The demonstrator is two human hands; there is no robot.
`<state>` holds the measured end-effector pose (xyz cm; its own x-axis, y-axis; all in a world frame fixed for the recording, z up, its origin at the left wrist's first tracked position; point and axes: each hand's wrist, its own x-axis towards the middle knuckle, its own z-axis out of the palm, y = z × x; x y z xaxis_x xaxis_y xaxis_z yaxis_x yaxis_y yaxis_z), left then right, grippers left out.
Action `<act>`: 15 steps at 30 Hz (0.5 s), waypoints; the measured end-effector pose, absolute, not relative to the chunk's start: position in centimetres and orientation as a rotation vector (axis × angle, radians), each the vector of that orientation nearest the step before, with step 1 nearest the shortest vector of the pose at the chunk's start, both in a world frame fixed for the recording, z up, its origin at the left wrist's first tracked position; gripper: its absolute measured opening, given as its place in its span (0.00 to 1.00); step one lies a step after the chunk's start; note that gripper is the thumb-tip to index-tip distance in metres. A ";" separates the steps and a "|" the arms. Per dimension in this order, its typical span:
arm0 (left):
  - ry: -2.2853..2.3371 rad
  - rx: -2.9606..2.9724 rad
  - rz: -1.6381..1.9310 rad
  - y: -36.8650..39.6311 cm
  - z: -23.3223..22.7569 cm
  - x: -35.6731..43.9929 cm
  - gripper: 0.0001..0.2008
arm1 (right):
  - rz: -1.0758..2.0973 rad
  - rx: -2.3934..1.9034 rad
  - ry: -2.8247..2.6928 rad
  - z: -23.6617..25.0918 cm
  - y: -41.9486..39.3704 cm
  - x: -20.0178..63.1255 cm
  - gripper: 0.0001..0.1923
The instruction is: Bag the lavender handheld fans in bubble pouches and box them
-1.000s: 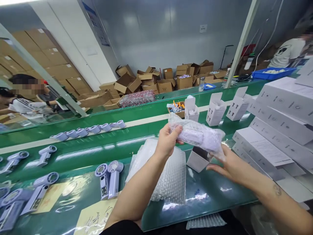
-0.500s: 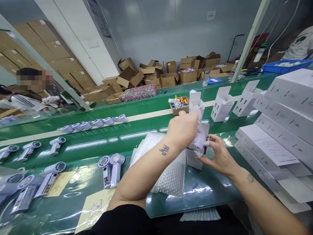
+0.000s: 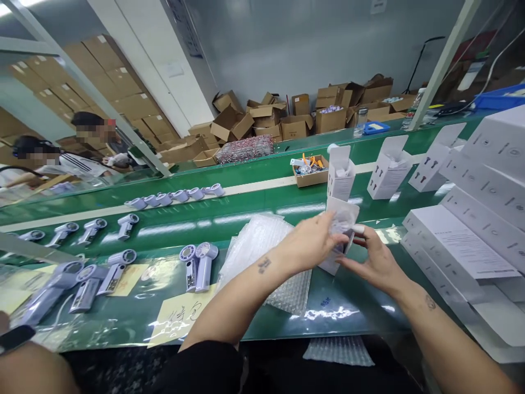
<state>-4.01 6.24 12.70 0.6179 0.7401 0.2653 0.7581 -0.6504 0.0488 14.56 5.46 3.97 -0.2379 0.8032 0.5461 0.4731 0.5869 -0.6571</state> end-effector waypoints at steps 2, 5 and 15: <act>-1.139 -2.787 -0.392 5.6 12.5 -5.3 0.27 | 0.529 -1.022 -1.851 4.0 5.3 14.6 0.35; -1.002 -2.817 -0.379 4.0 12.1 -6.4 0.26 | 0.539 -0.997 -1.880 4.5 4.9 14.6 0.32; -1.540 -3.670 0.800 -5.7 2.8 -7.3 0.24 | 0.758 -1.229 -1.804 6.1 6.2 14.7 0.33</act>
